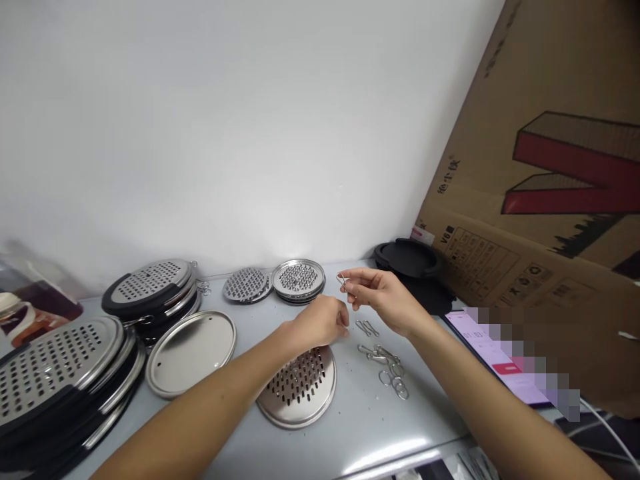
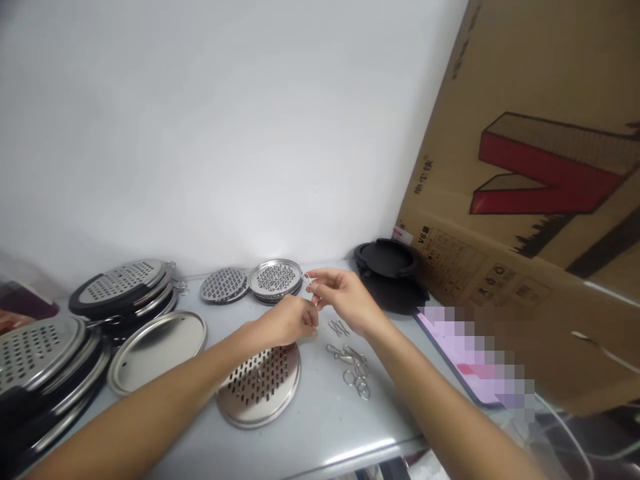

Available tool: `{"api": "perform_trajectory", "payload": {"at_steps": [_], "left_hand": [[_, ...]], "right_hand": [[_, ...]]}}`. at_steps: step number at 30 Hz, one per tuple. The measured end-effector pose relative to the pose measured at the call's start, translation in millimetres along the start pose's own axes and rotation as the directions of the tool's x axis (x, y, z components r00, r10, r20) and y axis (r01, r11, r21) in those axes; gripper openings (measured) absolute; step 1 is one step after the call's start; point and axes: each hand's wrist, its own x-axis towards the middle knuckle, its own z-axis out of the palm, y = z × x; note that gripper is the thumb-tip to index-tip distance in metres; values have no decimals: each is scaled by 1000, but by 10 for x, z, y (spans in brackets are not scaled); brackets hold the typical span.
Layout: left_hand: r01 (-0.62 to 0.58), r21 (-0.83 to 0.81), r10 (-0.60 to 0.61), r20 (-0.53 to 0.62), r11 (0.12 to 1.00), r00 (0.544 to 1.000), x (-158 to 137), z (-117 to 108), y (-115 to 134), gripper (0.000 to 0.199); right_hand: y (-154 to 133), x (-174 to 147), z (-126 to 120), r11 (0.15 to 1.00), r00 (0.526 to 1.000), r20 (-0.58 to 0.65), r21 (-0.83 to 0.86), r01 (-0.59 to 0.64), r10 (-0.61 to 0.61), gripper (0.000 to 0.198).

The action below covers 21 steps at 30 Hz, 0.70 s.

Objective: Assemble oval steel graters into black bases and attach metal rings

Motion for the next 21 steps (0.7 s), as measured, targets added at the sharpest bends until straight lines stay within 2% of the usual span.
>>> {"api": "perform_trajectory", "payload": {"at_steps": [4,6,8,10,12,14,17,21], "left_hand": [[-37,-166,4,-190,985,982,-467,-388,-94,16],[-59,-396,-65,-291,917,955,-694,-554,-206,16],[-70,-607,-143,-296,791,944,-863,-620,-345,17],[-64,-751,-200,-255,657,946,-964,-581,-481,20],[-51,-836,-245,-218,547,945,-1013,-483,-580,22],[-22,-870,-286,-185,492,940,-1035,-384,-621,23],[3,-854,-313,-188,521,931,-1059,-309,-588,28],[-48,-798,-290,-273,601,917,-1101,-294,-481,37]], "right_hand": [[-9,133,232,991,996,65,115,-63,55,31],[49,176,377,983,991,110,158,-95,78,28],[142,172,512,972,983,150,194,-133,104,25],[249,109,606,955,968,197,222,-198,155,23],[340,8,646,928,940,255,238,-287,225,23],[388,-86,642,904,911,299,236,-357,282,24],[395,-146,609,900,902,306,218,-378,304,24],[381,-137,587,929,935,247,208,-307,254,21]]}}
